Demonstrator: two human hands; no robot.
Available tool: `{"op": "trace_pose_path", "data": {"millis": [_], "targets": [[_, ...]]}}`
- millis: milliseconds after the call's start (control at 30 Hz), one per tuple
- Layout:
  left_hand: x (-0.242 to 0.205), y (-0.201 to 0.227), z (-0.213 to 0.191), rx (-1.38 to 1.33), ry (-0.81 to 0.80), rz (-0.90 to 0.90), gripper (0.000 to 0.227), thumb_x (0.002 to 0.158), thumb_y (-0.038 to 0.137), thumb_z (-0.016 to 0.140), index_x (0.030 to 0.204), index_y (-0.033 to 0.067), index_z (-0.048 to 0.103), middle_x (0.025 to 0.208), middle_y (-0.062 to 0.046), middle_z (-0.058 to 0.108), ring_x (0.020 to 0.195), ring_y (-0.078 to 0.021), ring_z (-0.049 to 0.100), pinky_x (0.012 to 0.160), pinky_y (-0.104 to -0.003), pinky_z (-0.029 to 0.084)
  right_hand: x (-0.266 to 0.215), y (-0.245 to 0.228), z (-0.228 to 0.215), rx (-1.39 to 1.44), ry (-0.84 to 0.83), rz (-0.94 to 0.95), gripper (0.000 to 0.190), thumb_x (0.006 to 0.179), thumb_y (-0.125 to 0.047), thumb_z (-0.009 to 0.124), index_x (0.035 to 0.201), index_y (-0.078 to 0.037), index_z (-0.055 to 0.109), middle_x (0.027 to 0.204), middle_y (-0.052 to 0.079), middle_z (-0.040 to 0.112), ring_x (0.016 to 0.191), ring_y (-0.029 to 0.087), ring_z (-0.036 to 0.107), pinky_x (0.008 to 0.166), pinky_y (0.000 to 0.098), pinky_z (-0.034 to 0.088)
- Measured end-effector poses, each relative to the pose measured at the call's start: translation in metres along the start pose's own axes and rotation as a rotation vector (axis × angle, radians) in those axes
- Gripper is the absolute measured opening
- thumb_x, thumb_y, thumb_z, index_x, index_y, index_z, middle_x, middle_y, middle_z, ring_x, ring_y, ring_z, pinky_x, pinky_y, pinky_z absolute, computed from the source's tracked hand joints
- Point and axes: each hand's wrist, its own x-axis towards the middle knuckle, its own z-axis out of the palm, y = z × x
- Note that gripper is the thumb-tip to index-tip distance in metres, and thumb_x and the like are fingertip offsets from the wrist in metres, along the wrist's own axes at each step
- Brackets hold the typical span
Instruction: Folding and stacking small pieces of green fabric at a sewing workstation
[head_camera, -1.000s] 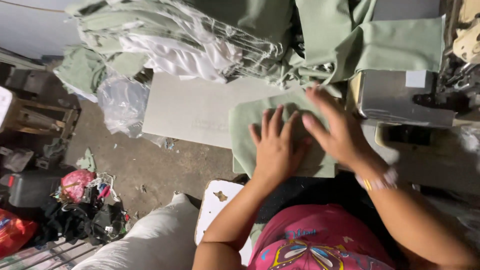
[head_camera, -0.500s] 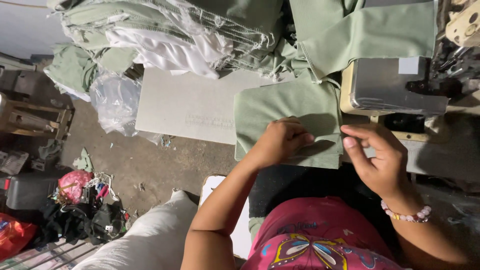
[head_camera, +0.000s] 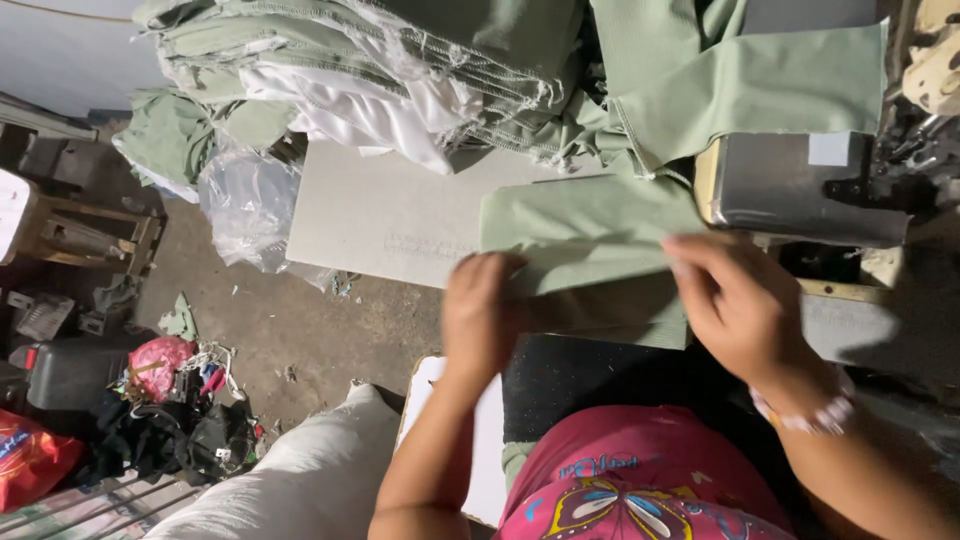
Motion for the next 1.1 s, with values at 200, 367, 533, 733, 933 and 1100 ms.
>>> {"op": "trace_pose_path", "data": {"millis": [200, 367, 533, 733, 933, 1100], "targets": [[-0.027, -0.018, -0.073, -0.271, -0.405, -0.109, 0.010, 0.095, 0.015, 0.068, 0.103, 0.0147, 0.074, 0.090, -0.002, 0.074, 0.085, -0.0215, 0.070, 0.080, -0.034, 0.052, -0.067, -0.023, -0.010, 0.142, -0.237, 0.190, 0.012, 0.088, -0.015, 0.074, 0.099, -0.011, 0.074, 0.095, 0.002, 0.078, 0.084, 0.015, 0.076, 0.081, 0.0282, 0.059], [-0.017, -0.021, -0.050, -0.195, -0.449, -0.395, 0.021, 0.098, 0.027, 0.063, 0.107, 0.0112, 0.073, 0.093, -0.004, 0.078, 0.079, -0.0189, 0.069, 0.067, -0.033, 0.048, -0.053, 0.001, 0.003, 0.139, -0.295, 0.322, 0.021, 0.096, -0.010, 0.065, 0.114, -0.006, 0.074, 0.102, 0.006, 0.077, 0.090, 0.017, 0.073, 0.083, 0.0285, 0.054], [-0.003, -0.042, -0.015, 0.106, -0.263, -0.282, 0.022, 0.094, 0.032, 0.070, 0.093, 0.0102, 0.069, 0.067, -0.009, 0.071, 0.057, -0.0292, 0.065, 0.051, -0.042, 0.042, -0.046, 0.030, 0.026, -0.092, -0.278, 0.550, 0.032, 0.097, -0.027, 0.070, 0.127, -0.018, 0.073, 0.082, 0.003, 0.069, 0.056, 0.021, 0.055, 0.058, 0.0364, 0.044], [0.000, -0.048, 0.002, 0.317, -0.126, -0.090, 0.027, 0.092, 0.043, 0.072, 0.086, 0.0169, 0.066, 0.066, -0.004, 0.068, 0.070, -0.0289, 0.073, 0.077, -0.042, 0.055, -0.049, 0.041, 0.038, 0.027, -0.024, 0.412, 0.031, 0.092, -0.003, 0.079, 0.123, 0.002, 0.073, 0.072, 0.017, 0.063, 0.071, 0.038, 0.064, 0.068, 0.0472, 0.052], [0.021, 0.001, 0.028, 0.516, -0.115, -0.014, 0.040, 0.078, 0.038, 0.084, 0.109, 0.0189, 0.069, 0.100, -0.009, 0.069, 0.094, -0.0342, 0.069, 0.083, -0.046, 0.054, -0.048, 0.050, 0.039, -0.182, -0.164, 0.399, 0.026, 0.091, -0.018, 0.080, 0.116, -0.014, 0.074, 0.076, 0.006, 0.066, 0.081, 0.028, 0.071, 0.072, 0.0401, 0.057], [0.041, 0.041, 0.109, 0.193, -0.284, 0.243, 0.033, 0.082, 0.044, 0.073, 0.109, 0.0246, 0.075, 0.097, 0.000, 0.068, 0.099, -0.0260, 0.068, 0.086, -0.043, 0.054, -0.075, 0.064, 0.042, -0.247, -0.118, 0.360, 0.020, 0.088, -0.010, 0.077, 0.105, -0.008, 0.066, 0.095, 0.011, 0.064, 0.094, 0.036, 0.068, 0.080, 0.0457, 0.056]]}}
